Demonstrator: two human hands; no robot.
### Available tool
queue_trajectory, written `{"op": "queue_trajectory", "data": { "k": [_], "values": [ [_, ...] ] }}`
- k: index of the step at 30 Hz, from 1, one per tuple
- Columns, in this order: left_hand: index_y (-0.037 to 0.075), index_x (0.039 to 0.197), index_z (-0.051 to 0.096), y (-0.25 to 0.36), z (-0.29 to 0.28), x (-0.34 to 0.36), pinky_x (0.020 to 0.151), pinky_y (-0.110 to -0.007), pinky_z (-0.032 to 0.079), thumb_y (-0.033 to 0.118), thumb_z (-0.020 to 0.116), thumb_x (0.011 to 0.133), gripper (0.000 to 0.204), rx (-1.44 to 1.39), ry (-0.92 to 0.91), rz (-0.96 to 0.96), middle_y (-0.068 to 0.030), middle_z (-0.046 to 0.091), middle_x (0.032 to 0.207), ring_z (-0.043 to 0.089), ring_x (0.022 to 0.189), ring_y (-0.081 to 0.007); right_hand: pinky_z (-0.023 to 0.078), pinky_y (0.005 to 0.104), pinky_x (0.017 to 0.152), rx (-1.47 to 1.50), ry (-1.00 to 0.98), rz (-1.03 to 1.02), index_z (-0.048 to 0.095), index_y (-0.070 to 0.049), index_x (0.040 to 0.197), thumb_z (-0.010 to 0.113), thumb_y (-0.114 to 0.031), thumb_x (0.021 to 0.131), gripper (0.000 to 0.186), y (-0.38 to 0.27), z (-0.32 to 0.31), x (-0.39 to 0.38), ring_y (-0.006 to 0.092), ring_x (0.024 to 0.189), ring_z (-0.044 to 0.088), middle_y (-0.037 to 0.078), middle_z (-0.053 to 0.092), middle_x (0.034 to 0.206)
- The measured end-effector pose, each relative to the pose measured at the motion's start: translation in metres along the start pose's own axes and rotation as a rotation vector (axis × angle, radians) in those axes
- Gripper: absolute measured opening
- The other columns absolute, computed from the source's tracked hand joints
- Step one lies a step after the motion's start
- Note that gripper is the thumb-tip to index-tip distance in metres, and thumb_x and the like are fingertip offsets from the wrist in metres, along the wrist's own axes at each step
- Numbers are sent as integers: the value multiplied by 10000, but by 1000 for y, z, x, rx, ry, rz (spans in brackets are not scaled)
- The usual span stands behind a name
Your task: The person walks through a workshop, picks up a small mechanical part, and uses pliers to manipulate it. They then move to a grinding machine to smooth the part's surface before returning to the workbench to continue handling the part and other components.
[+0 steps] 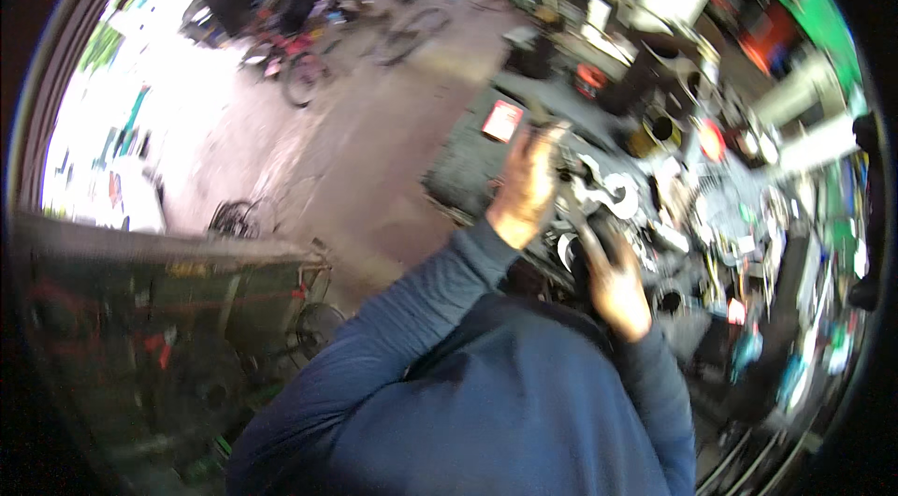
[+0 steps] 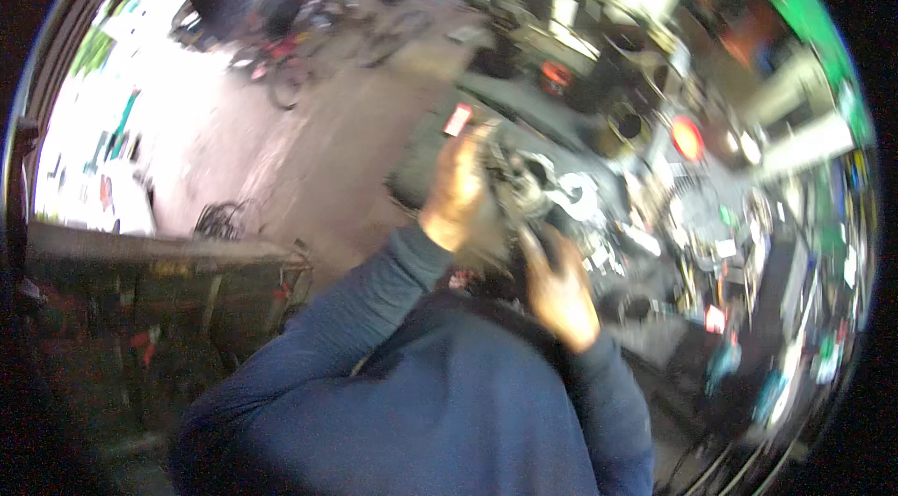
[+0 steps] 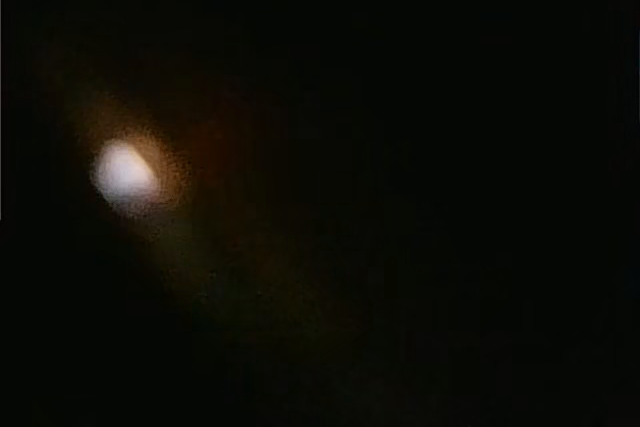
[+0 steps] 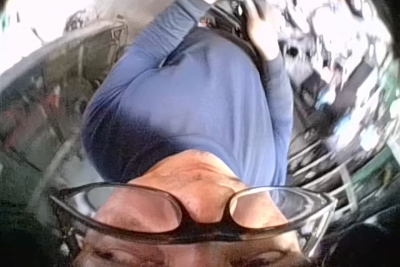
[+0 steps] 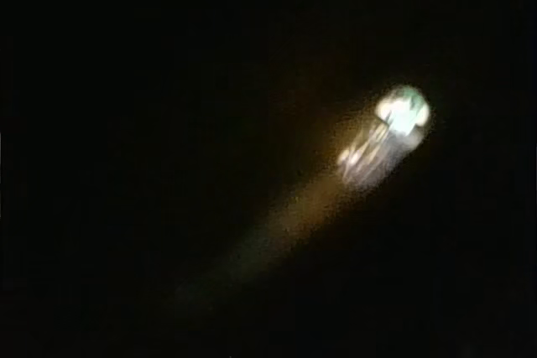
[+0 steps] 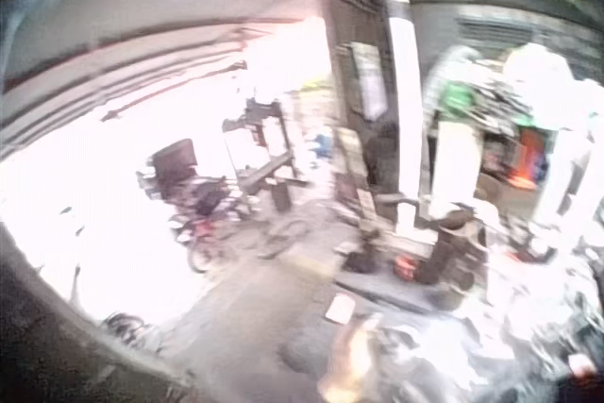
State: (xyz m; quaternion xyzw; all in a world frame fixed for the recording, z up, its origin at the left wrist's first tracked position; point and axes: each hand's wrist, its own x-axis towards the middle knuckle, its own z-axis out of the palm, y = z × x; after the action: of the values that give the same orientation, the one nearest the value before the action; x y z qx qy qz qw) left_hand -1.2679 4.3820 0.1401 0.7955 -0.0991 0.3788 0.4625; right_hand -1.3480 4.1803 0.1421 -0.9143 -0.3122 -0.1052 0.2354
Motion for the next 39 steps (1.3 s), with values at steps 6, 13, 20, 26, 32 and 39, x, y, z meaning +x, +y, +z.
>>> {"op": "queue_trajectory", "data": {
  "k": [6,13,20,26,32,39],
  "values": [
    [78,1314,611,26,5,3,1136,-458,382,-3,610,898,423,-496,-84,-307,-218,605,1260,504,1303,-375,334,258,428,999,54,683,545,-104,1054,613,-232,1027,147,5,15,10,93,498,438,-31,493,653],
    [90,1394,545,-23,-34,8,1197,-499,289,-70,594,821,597,7,-32,83,-109,604,1367,564,1282,-326,456,372,1038,600,-26,639,501,60,1401,596,-213,1038,464,-30,14,26,265,1180,592,205,609,1286],
    [74,1256,572,-41,-85,13,888,-385,538,0,654,862,409,-459,-4,-244,-58,654,1129,667,939,-201,467,330,800,839,-141,549,527,22,1092,597,-66,1001,144,-73,9,46,190,853,535,103,574,944],
    [87,1145,560,-14,-102,31,824,-262,520,44,828,792,446,-874,-4,-626,6,591,1017,589,940,-104,415,300,705,956,-137,564,514,-25,974,568,-75,1006,80,-86,10,44,139,761,433,39,490,824],
    [88,1153,544,-17,-107,36,838,-271,526,67,830,819,440,-957,23,-630,2,601,1033,594,928,-102,414,278,734,972,-193,589,511,-26,978,555,-61,1004,62,-91,9,43,124,789,441,29,495,839],
    [40,1279,515,-19,-97,20,902,-287,510,114,780,881,484,-828,-134,-587,-32,618,1166,587,1040,-113,389,229,601,956,-49,598,494,-79,969,567,-136,1040,117,-94,32,48,63,704,440,-18,503,838]
  ]
}}
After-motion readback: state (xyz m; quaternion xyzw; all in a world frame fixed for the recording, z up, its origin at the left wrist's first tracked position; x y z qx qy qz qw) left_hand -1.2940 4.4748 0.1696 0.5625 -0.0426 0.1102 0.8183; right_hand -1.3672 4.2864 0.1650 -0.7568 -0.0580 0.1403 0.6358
